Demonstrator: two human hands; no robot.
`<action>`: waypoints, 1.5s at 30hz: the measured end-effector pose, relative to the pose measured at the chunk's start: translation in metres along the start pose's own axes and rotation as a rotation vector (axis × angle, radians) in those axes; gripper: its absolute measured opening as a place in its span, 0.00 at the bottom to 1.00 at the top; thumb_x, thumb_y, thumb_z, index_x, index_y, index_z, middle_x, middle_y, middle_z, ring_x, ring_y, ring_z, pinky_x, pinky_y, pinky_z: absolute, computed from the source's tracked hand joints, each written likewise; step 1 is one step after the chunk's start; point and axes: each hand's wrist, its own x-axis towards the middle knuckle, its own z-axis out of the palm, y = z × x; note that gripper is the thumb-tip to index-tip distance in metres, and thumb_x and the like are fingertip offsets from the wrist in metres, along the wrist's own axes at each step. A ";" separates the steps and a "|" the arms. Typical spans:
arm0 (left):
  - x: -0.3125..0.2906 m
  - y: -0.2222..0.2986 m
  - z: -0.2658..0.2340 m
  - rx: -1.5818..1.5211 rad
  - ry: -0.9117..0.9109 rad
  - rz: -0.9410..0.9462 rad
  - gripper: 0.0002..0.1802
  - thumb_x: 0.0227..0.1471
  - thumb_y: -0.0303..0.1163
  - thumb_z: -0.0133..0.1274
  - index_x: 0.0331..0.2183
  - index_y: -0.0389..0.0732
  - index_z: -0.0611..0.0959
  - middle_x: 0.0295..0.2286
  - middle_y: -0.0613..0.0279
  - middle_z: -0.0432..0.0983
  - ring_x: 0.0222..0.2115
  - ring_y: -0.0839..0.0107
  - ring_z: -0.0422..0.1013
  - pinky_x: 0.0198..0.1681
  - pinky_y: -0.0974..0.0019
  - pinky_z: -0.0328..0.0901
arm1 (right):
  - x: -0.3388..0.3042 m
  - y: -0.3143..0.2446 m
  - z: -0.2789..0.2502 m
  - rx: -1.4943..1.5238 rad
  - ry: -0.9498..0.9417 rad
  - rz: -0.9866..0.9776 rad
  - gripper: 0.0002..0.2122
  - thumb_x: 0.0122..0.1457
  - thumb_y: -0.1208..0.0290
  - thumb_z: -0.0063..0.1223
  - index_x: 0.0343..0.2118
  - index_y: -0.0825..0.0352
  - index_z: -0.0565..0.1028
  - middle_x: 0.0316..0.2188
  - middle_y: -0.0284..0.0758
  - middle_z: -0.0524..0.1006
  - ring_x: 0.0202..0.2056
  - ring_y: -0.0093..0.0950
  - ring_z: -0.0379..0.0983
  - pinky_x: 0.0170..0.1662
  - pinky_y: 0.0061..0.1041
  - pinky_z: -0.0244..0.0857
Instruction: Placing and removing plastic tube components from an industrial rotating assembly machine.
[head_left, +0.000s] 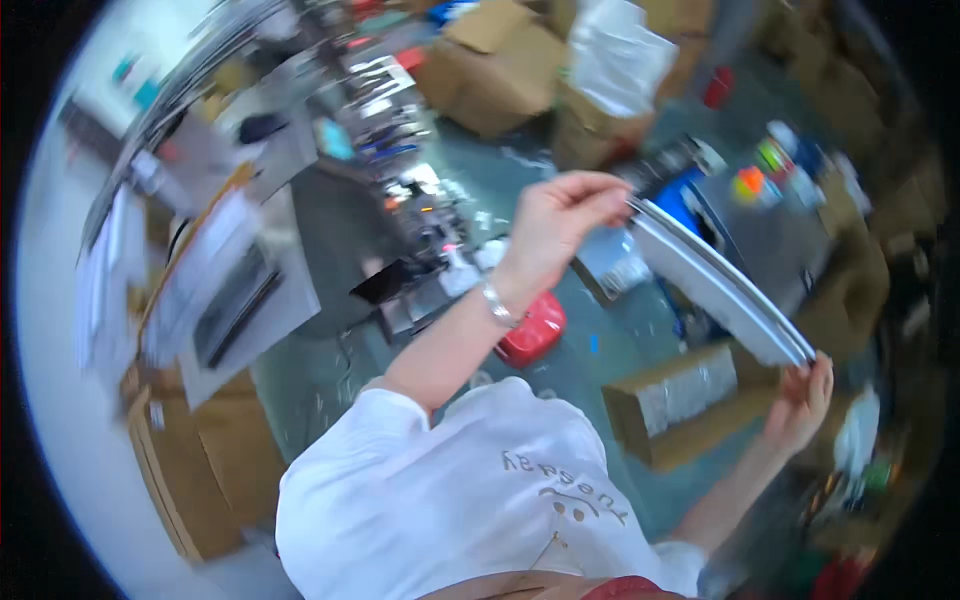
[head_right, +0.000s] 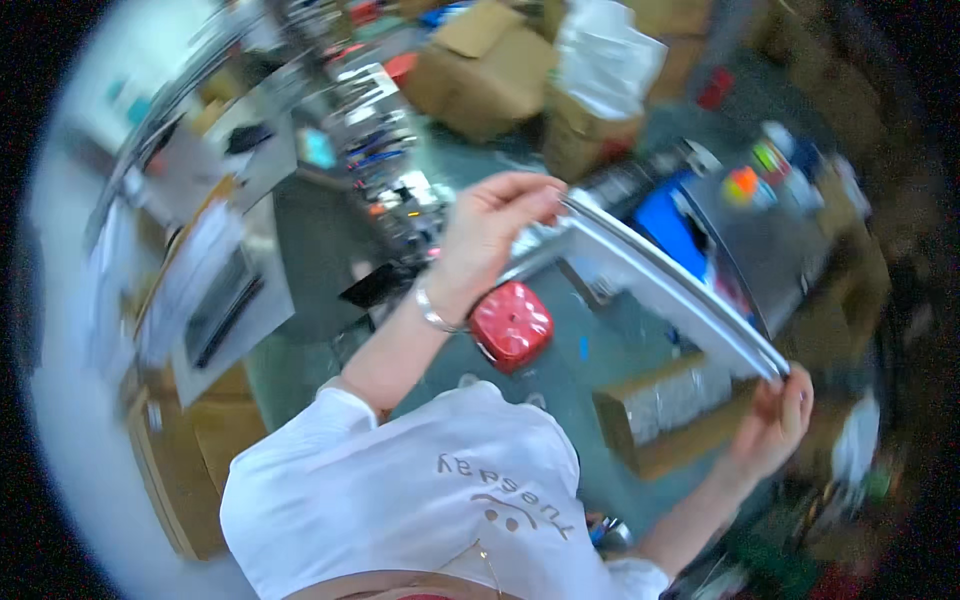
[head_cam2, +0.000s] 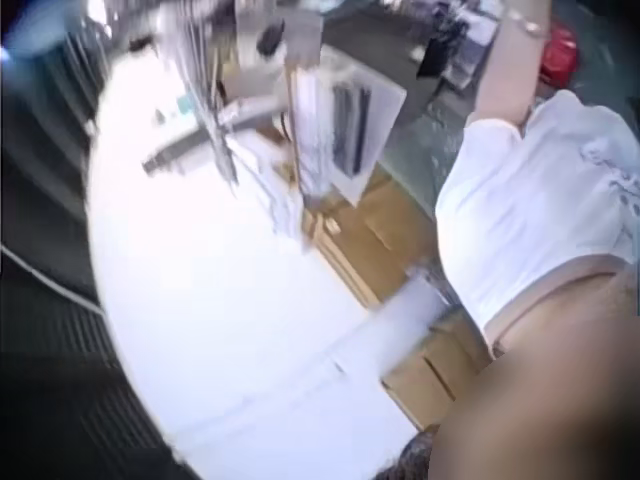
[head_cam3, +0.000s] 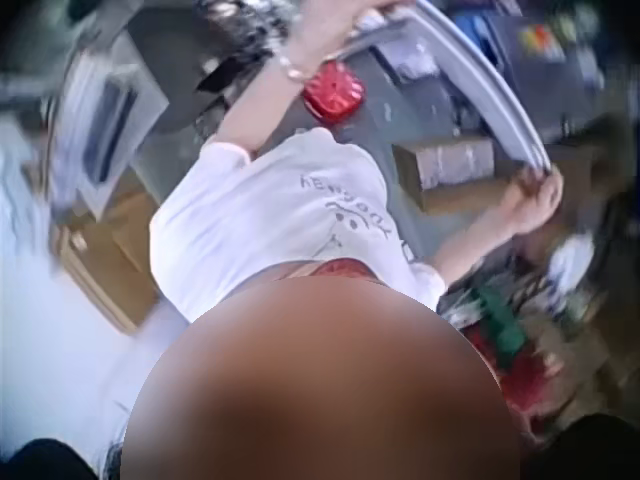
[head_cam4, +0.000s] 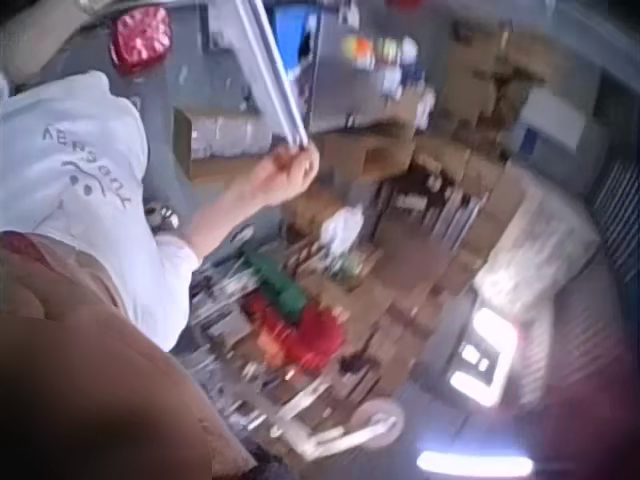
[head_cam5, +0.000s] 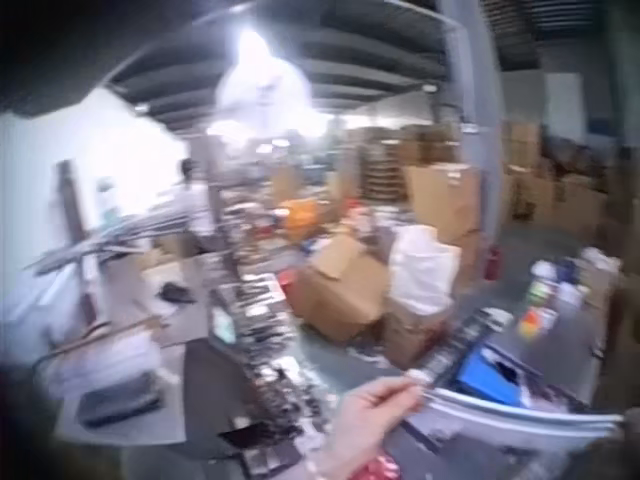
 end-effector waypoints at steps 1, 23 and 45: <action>-0.005 0.006 -0.009 -0.023 0.001 0.020 0.10 0.49 0.25 0.56 0.37 0.33 0.80 0.30 0.60 0.78 0.30 0.76 0.73 0.37 0.73 0.67 | 0.003 0.002 0.011 0.015 -0.057 0.028 0.10 0.61 0.71 0.47 0.41 0.72 0.71 0.32 0.32 0.72 0.31 0.20 0.66 0.38 0.19 0.61; -0.071 0.172 -0.165 0.635 0.656 0.691 0.07 0.52 0.27 0.54 0.34 0.35 0.83 0.30 0.68 0.71 0.29 0.83 0.68 0.33 0.78 0.62 | 0.027 0.086 0.295 0.172 -0.960 0.027 0.08 0.58 0.75 0.51 0.39 0.72 0.76 0.39 0.41 0.76 0.36 0.28 0.72 0.45 0.25 0.65; -0.005 0.251 -0.232 1.223 1.005 0.975 0.27 0.62 0.47 0.37 0.39 0.33 0.81 0.33 0.61 0.68 0.37 0.71 0.65 0.44 0.69 0.58 | 0.067 0.141 0.475 0.112 -1.219 -0.920 0.06 0.52 0.79 0.54 0.32 0.74 0.76 0.27 0.41 0.77 0.30 0.35 0.70 0.39 0.34 0.64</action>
